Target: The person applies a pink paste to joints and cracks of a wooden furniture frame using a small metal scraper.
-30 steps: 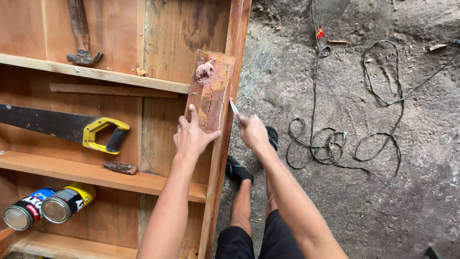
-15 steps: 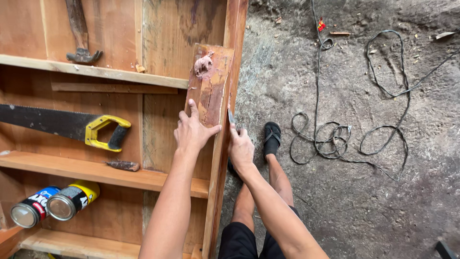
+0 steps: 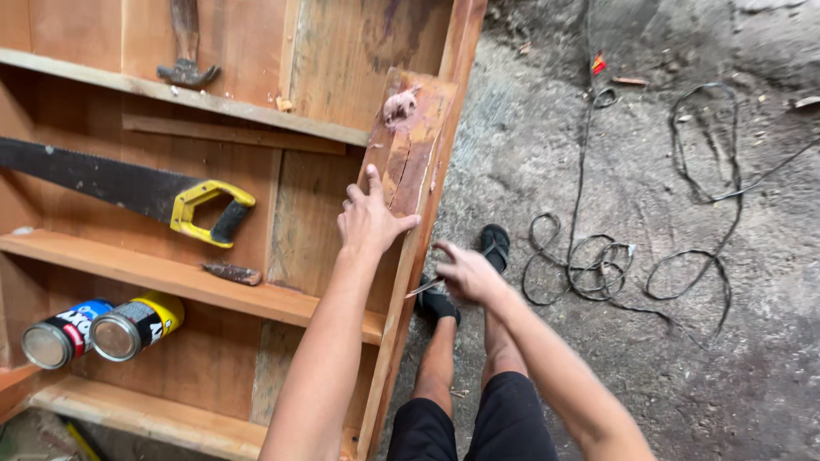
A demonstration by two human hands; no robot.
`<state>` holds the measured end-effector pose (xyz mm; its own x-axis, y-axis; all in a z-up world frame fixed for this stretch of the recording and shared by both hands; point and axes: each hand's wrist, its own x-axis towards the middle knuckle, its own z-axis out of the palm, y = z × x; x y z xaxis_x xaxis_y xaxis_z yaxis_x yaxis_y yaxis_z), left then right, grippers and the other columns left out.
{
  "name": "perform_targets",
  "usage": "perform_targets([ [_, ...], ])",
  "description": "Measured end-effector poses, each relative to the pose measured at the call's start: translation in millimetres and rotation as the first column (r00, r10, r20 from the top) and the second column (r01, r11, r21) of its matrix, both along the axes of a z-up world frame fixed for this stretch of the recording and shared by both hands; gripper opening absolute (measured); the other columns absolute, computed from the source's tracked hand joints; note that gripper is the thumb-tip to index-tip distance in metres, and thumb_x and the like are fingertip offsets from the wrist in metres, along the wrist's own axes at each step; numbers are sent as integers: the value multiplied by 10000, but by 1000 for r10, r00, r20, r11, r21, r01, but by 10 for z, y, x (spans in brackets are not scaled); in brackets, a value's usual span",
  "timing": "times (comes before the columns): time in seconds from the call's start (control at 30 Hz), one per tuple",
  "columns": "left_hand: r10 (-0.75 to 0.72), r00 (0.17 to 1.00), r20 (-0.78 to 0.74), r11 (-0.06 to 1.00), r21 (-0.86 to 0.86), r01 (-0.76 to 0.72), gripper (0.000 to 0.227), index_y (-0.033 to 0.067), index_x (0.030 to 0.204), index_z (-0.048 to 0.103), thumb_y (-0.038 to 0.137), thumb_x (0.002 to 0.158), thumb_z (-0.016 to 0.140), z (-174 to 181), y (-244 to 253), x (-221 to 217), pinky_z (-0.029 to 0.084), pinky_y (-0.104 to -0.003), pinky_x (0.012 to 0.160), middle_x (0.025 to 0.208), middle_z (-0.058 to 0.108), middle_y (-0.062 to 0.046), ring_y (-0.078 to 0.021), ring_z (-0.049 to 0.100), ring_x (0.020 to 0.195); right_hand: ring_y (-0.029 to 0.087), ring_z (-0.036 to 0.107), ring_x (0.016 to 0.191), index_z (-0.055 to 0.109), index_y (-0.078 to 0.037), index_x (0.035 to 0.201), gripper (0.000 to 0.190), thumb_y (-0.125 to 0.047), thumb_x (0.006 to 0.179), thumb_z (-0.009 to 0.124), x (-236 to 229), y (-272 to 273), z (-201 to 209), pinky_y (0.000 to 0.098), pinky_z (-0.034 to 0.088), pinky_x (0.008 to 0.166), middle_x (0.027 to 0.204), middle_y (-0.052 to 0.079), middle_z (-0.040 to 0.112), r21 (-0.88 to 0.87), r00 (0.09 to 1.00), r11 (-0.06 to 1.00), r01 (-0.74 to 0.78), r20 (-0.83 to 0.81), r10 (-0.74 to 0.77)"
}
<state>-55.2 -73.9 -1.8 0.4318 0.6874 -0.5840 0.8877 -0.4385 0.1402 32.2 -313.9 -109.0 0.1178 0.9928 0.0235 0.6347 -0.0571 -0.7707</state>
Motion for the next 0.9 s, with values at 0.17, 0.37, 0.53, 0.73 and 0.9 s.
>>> perform_targets([
  [0.17, -32, 999, 38, 999, 26, 31, 1316, 104, 1630, 186, 661, 657, 875, -94, 20, -19, 546, -536, 896, 1339, 479, -318, -487, 601, 1137, 272, 664, 955, 718, -125, 883, 145, -134, 748, 665, 491, 436, -163, 415, 553, 775, 1566, 72, 469, -224, 901, 920, -321, 228, 369],
  [0.37, -16, 1000, 16, 1000, 19, 16, 1321, 115, 1621, 188, 658, 638, 883, -24, 15, 6, 548, -521, 890, 1324, 485, -306, -477, 604, 1132, 225, 635, 984, 710, -144, 963, 151, -220, 845, 654, 651, 391, -13, 411, 528, 801, 1289, -4, 589, -293, 581, 653, -699, 300, 756],
  [0.53, -30, 999, -13, 1000, -1, 30, 1334, 92, 1624, 186, 677, 642, 875, 10, 48, 27, 570, -487, 864, 1336, 480, -317, -464, 619, 1117, 292, 651, 923, 672, -85, 1063, 293, -206, 796, 688, 694, 300, 367, 437, 539, 733, 1014, 96, 587, -212, 785, 814, -541, 220, 579],
  [0.73, -17, 999, 44, 1000, 13, 17, 1321, 99, 1625, 201, 663, 638, 875, -3, 34, -6, 569, -501, 854, 1321, 491, -309, -462, 620, 1117, 349, 692, 874, 625, -24, 1252, 284, -79, 976, 660, 271, 65, 431, 437, 571, 772, 1102, 114, 634, -91, 903, 901, 425, -32, -429],
  [0.9, -36, 999, 16, 999, 29, 35, 1329, 88, 1616, 197, 668, 635, 880, 1, 31, 18, 570, -500, 854, 1329, 480, -323, -471, 615, 1113, 262, 686, 905, 666, -114, 950, 177, -142, 775, 663, 92, 168, 64, 414, 544, 695, 1473, 35, 591, -140, 912, 919, -369, 135, 387],
])
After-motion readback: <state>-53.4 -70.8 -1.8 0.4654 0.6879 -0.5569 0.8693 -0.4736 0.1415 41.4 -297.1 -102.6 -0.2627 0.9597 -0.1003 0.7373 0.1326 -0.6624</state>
